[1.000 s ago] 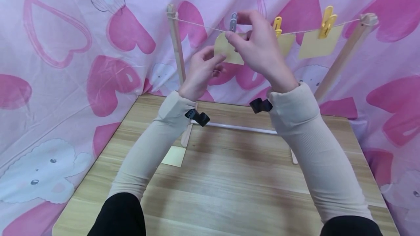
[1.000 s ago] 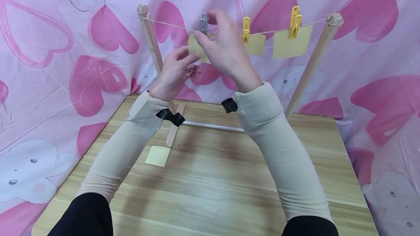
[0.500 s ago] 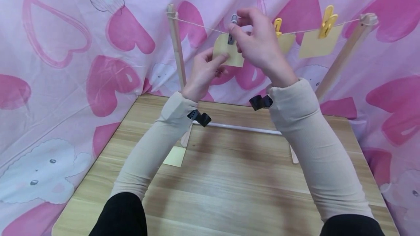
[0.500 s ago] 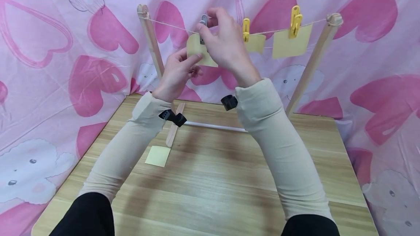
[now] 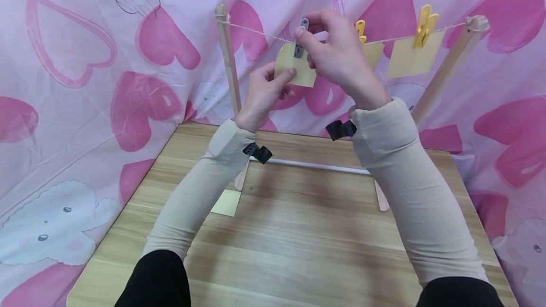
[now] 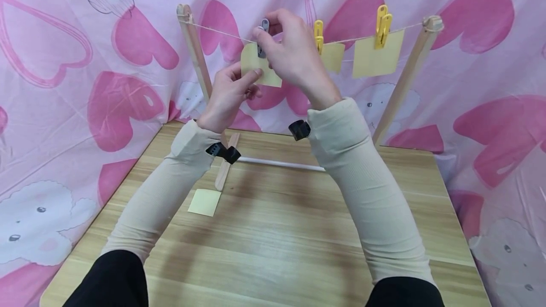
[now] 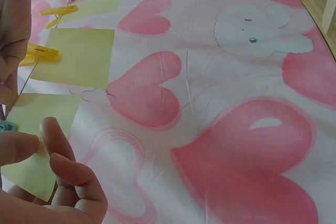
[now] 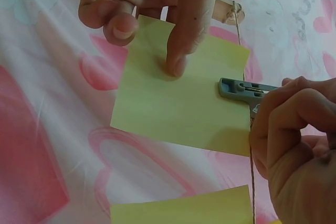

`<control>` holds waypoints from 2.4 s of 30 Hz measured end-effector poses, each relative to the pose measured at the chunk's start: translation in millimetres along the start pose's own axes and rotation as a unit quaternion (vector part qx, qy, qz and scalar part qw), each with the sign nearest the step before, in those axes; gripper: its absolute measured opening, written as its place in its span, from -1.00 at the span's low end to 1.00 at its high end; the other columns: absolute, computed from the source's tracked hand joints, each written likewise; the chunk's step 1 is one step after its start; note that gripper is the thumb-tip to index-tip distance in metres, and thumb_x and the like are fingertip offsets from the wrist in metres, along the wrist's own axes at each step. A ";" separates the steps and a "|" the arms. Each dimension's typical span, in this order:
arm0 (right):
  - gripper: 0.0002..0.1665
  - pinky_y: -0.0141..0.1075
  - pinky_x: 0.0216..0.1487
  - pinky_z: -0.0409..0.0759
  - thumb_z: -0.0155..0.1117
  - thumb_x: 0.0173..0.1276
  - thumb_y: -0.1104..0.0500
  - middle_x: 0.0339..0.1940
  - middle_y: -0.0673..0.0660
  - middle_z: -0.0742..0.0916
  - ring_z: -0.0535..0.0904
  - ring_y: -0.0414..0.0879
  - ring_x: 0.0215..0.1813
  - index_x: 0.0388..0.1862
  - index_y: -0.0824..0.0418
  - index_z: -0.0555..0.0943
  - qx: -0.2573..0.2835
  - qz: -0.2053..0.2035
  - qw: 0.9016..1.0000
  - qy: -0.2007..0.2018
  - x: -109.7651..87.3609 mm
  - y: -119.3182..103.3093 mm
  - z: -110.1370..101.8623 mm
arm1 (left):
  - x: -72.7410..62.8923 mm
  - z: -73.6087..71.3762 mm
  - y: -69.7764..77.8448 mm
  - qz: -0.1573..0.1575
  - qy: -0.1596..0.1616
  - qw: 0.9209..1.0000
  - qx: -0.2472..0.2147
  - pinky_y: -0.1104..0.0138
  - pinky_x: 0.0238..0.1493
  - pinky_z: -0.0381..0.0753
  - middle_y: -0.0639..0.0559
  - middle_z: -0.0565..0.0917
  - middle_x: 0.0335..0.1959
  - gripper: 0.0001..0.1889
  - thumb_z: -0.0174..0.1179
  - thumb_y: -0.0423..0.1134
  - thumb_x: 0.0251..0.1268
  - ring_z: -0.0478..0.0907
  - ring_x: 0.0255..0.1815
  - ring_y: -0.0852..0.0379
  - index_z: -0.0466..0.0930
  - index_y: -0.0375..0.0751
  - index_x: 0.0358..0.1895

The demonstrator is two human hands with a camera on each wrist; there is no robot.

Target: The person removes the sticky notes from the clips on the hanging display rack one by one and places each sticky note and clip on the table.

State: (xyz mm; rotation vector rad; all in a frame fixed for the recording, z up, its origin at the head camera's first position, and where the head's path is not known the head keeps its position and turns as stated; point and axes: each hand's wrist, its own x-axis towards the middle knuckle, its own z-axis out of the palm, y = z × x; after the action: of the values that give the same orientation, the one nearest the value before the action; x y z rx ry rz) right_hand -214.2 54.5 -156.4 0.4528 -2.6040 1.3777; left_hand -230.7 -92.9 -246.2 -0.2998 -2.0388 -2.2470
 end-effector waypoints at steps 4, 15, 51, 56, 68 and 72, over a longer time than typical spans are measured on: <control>-0.56 -0.37 -0.41 0.52 0.07 0.47 -0.05 -0.01 -0.03 0.55 0.51 -0.13 -0.46 0.23 0.08 0.45 -0.006 -0.003 1.000 0.000 -0.2 -0.9 0.3 | -1.0 -1.6 0.2 0.003 -0.003 1.000 0.004 0.42 -0.48 0.46 0.02 0.62 -0.47 -0.76 0.18 -0.28 0.33 0.55 -0.58 0.11 0.61 -0.32 -0.03; -0.65 -0.35 -0.39 0.52 0.16 0.43 0.01 -0.06 -0.06 0.59 0.52 -0.14 -0.50 0.12 0.11 0.53 0.004 -0.030 0.999 0.027 -1.1 -0.9 5.2 | -4.2 -3.7 1.0 0.006 -0.007 1.000 0.005 0.39 -0.44 0.47 0.02 0.63 -0.44 -0.76 0.18 -0.26 0.34 0.56 -0.55 0.07 0.61 -0.31 -0.02; -0.80 -0.41 -0.50 0.19 0.29 0.35 0.17 -0.23 0.05 0.71 0.32 -0.29 -0.54 -0.12 0.23 0.71 0.052 -0.163 0.967 0.188 -7.2 -4.8 7.9 | -9.9 -1.1 -4.5 -0.016 -0.024 0.999 -0.036 0.42 -0.39 0.60 -0.02 0.61 -0.40 -0.74 0.19 -0.28 0.32 0.55 -0.58 0.14 0.59 -0.33 0.00; -0.79 -0.37 -0.51 0.20 0.30 0.34 0.14 -0.24 -0.02 0.71 0.34 -0.25 -0.53 -0.12 0.19 0.71 0.054 -0.179 0.964 0.188 -3.7 0.3 8.3 | -11.5 -1.4 -3.3 -0.019 -0.026 0.999 -0.039 0.38 -0.36 0.61 -0.03 0.61 -0.38 -0.73 0.20 -0.29 0.31 0.56 -0.57 0.16 0.59 -0.33 0.01; -0.80 -0.37 -0.52 0.18 0.32 0.32 0.16 -0.22 0.01 0.73 0.29 -0.25 -0.58 -0.12 0.19 0.71 0.058 -0.202 0.960 0.184 -10.2 -4.0 4.4 | -16.3 -4.1 0.2 -0.018 -0.026 0.998 -0.047 0.29 -0.28 0.68 -0.02 0.62 -0.38 -0.72 0.19 -0.30 0.32 0.59 -0.57 0.14 0.57 -0.34 0.03; -0.80 -0.37 -0.55 0.17 0.34 0.30 0.17 -0.23 0.00 0.73 0.26 -0.24 -0.59 -0.13 0.20 0.71 0.074 -0.201 0.959 0.185 -16.7 -7.4 0.1 | -17.2 -7.1 2.1 -0.017 -0.023 0.998 -0.055 0.34 -0.34 0.66 -0.02 0.62 -0.38 -0.71 0.18 -0.32 0.33 0.59 -0.58 0.14 0.55 -0.37 0.06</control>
State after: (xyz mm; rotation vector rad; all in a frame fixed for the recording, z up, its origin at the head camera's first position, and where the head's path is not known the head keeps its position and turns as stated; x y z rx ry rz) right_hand -196.0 53.7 -155.3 0.6334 -1.9878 1.3633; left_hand -214.0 -101.2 -248.4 -0.3310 -1.9596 -2.4009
